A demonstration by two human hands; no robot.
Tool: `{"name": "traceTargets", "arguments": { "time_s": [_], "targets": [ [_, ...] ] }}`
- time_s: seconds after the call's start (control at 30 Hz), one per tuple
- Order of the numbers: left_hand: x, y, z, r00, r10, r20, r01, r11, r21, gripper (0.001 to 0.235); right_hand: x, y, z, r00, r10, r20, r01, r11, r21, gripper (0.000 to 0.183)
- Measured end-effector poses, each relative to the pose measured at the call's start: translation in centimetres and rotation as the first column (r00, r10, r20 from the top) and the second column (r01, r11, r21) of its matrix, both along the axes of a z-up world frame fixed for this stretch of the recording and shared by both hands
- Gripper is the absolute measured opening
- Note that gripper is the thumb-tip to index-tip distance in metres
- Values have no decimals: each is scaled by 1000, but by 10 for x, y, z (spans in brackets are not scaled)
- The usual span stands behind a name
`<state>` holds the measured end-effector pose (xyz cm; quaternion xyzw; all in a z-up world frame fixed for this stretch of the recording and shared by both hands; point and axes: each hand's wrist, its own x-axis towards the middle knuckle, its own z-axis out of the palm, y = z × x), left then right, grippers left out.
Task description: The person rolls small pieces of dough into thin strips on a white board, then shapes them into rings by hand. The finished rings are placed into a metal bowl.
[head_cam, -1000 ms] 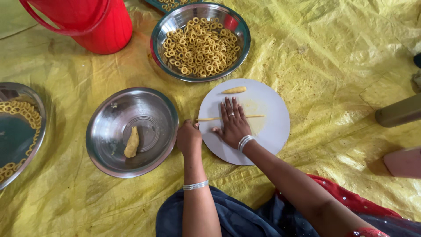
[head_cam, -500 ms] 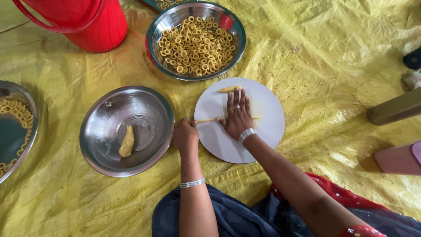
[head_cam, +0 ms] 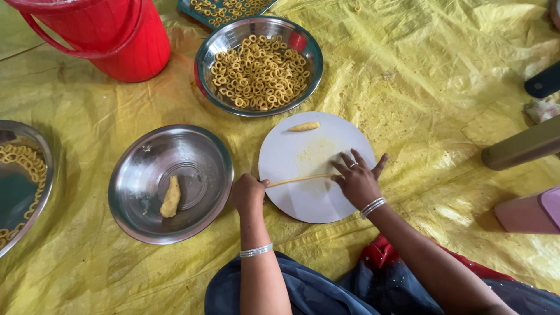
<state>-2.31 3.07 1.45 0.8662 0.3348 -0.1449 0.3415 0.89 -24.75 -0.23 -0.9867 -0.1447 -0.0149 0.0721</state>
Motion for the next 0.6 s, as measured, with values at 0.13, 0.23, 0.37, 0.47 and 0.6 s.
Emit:
{"name": "traceTargets", "arguments": {
  "time_s": [0.13, 0.23, 0.37, 0.47, 0.6],
  "targets": [
    [-3, -1, 16, 998, 57, 8, -56, 995, -84, 30, 3, -9, 6, 986, 47, 163, -55, 997, 45, 11],
    [-6, -3, 21, 990, 135, 37, -127, 978, -166, 21, -4, -12, 11, 969, 94, 229, -106, 993, 44, 6],
    [6, -5, 24, 889, 93, 449, 39, 961, -275, 11, -2, -16, 37, 980, 12, 201, -32, 995, 99, 6],
    [10, -19, 11, 751, 50, 659, 48, 990, -129, 13, -12, -22, 51, 984, -118, 136, 112, 992, 51, 9],
    [15, -48, -12, 825, -135, 549, 79, 989, 124, 13, -20, -15, 54, 959, -278, -53, 277, 960, -33, 12]
  ]
}}
